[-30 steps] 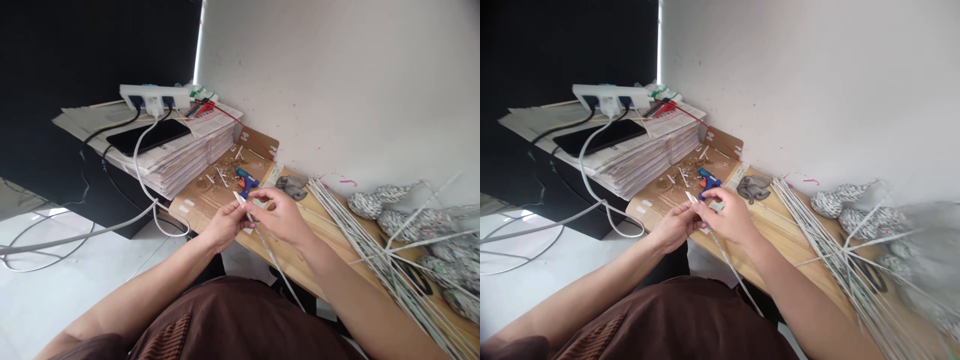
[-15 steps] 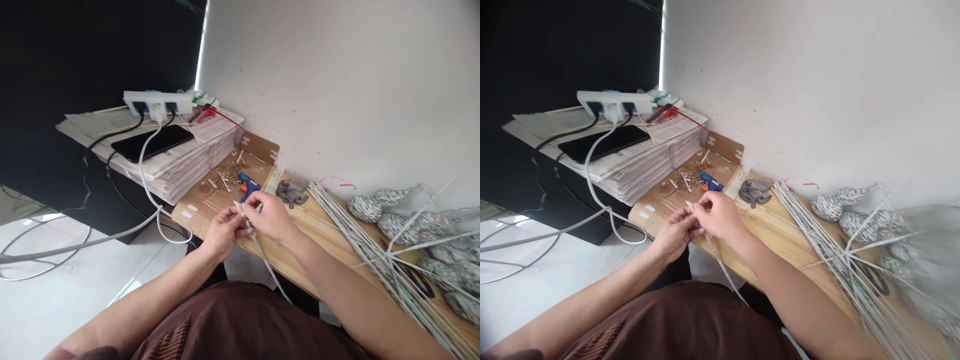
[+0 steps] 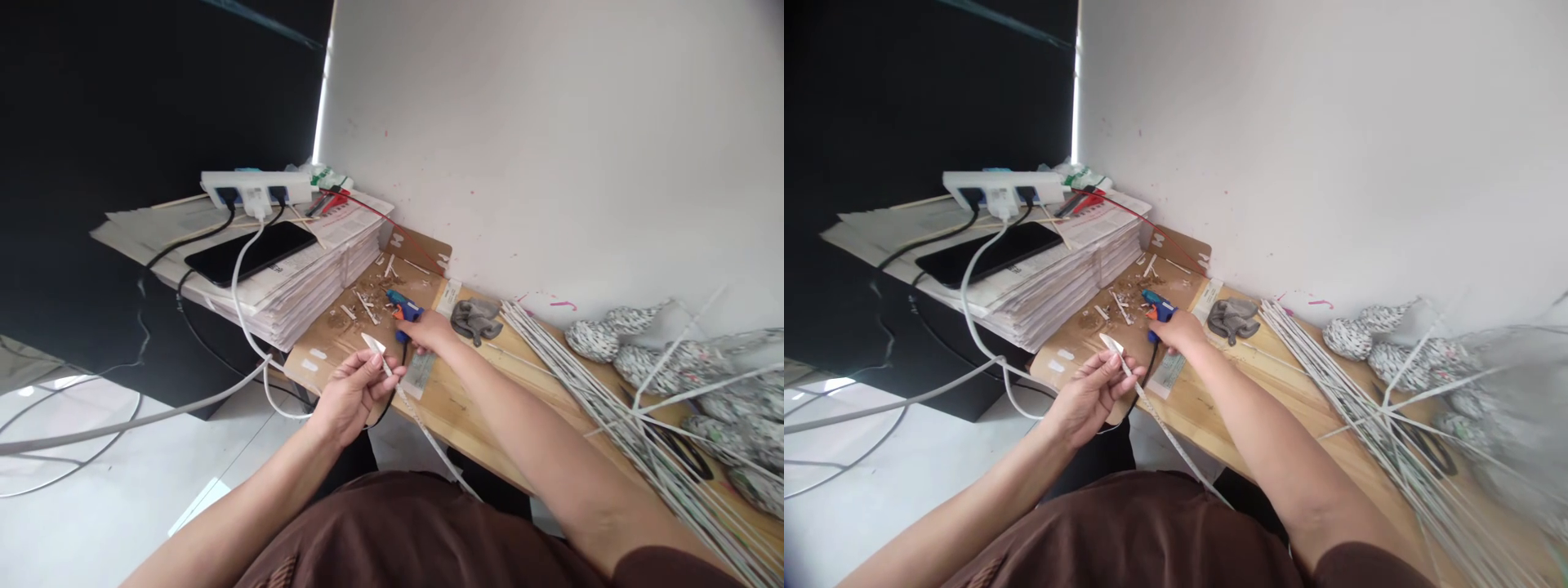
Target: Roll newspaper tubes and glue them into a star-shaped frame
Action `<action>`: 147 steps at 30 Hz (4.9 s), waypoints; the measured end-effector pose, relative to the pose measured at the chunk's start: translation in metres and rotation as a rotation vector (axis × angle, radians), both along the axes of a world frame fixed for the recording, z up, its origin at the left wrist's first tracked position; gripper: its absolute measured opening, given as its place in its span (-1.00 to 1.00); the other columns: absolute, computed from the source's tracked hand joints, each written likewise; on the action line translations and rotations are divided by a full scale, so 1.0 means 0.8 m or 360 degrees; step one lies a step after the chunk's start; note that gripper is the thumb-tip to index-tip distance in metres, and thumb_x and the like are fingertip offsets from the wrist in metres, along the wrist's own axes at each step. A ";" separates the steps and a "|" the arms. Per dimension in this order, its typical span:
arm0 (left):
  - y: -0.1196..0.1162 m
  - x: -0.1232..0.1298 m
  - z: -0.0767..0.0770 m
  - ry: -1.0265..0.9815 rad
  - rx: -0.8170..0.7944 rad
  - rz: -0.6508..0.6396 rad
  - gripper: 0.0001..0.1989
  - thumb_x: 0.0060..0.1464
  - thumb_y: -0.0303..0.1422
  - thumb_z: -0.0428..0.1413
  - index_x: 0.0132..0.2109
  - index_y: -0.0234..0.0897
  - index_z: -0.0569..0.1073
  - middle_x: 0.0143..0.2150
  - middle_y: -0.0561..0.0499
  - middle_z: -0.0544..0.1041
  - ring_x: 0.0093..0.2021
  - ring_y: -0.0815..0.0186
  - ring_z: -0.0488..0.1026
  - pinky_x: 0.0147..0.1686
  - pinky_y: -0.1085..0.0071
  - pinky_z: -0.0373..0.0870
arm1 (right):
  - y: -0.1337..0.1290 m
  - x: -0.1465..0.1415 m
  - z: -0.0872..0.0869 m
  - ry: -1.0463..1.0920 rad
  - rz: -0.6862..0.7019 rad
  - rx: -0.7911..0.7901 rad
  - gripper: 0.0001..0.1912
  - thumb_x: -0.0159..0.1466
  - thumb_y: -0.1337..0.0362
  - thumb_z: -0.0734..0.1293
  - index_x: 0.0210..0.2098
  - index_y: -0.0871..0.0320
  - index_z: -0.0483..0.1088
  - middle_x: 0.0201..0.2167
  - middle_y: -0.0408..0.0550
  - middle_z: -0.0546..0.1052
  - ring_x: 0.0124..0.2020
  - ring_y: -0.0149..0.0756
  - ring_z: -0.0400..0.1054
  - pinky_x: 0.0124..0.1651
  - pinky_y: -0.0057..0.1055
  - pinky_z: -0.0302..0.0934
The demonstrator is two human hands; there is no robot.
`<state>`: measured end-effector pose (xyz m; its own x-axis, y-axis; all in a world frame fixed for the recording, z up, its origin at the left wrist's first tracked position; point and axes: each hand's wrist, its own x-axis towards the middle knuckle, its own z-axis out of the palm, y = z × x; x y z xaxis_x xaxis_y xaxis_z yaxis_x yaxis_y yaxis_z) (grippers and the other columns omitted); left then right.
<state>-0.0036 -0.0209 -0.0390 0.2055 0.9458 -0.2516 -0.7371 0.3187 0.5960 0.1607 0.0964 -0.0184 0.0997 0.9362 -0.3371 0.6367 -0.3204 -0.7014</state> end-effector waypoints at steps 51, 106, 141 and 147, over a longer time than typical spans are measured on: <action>0.014 0.004 0.037 0.0055 0.0000 0.0135 -0.91 0.15 -0.53 0.07 -0.28 -0.42 0.49 -0.30 -0.14 0.59 -0.21 0.18 0.59 -0.23 0.46 0.56 | -0.180 0.056 0.056 0.1752 0.0404 -0.0137 -0.80 0.26 0.26 0.36 -0.15 0.13 0.32 -0.38 -0.13 0.36 -0.42 -0.45 0.31 -0.50 -0.54 0.02; 0.002 0.023 0.047 0.0042 0.0111 0.0024 -0.89 0.05 -0.48 0.20 -0.23 -0.40 0.54 -0.27 -0.13 0.60 -0.27 0.25 0.59 -0.24 0.45 0.55 | -0.215 0.050 0.063 0.0479 0.0410 0.0594 -0.68 0.34 0.09 0.22 -0.01 0.14 0.31 -0.54 -0.16 0.38 -0.50 -0.32 0.31 -0.36 -0.37 0.23; 0.005 0.019 0.040 0.0013 0.0123 0.0013 -0.90 0.05 -0.47 0.21 -0.24 -0.40 0.54 -0.28 -0.09 0.60 -0.27 0.27 0.59 -0.24 0.49 0.55 | -0.212 0.047 0.057 0.0094 0.0491 0.0837 -0.75 0.35 0.15 0.20 -0.12 0.15 0.38 -0.53 -0.11 0.43 -0.43 -0.25 0.37 -0.34 -0.37 0.22; 0.005 0.019 0.042 -0.0004 0.0109 0.0009 -0.89 0.04 -0.48 0.22 -0.24 -0.41 0.54 -0.29 -0.09 0.60 -0.28 0.27 0.59 -0.26 0.49 0.55 | -0.213 0.046 0.057 -0.0020 0.0466 0.0871 -0.76 0.33 0.15 0.22 -0.13 0.17 0.37 -0.42 -0.04 0.48 -0.33 -0.20 0.40 -0.30 -0.35 0.24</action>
<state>0.0114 -0.0167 -0.0057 0.2004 0.9620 -0.1857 -0.7404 0.2728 0.6143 0.1975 -0.0740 0.0271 -0.1867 0.9621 0.1989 0.6531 0.2729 -0.7064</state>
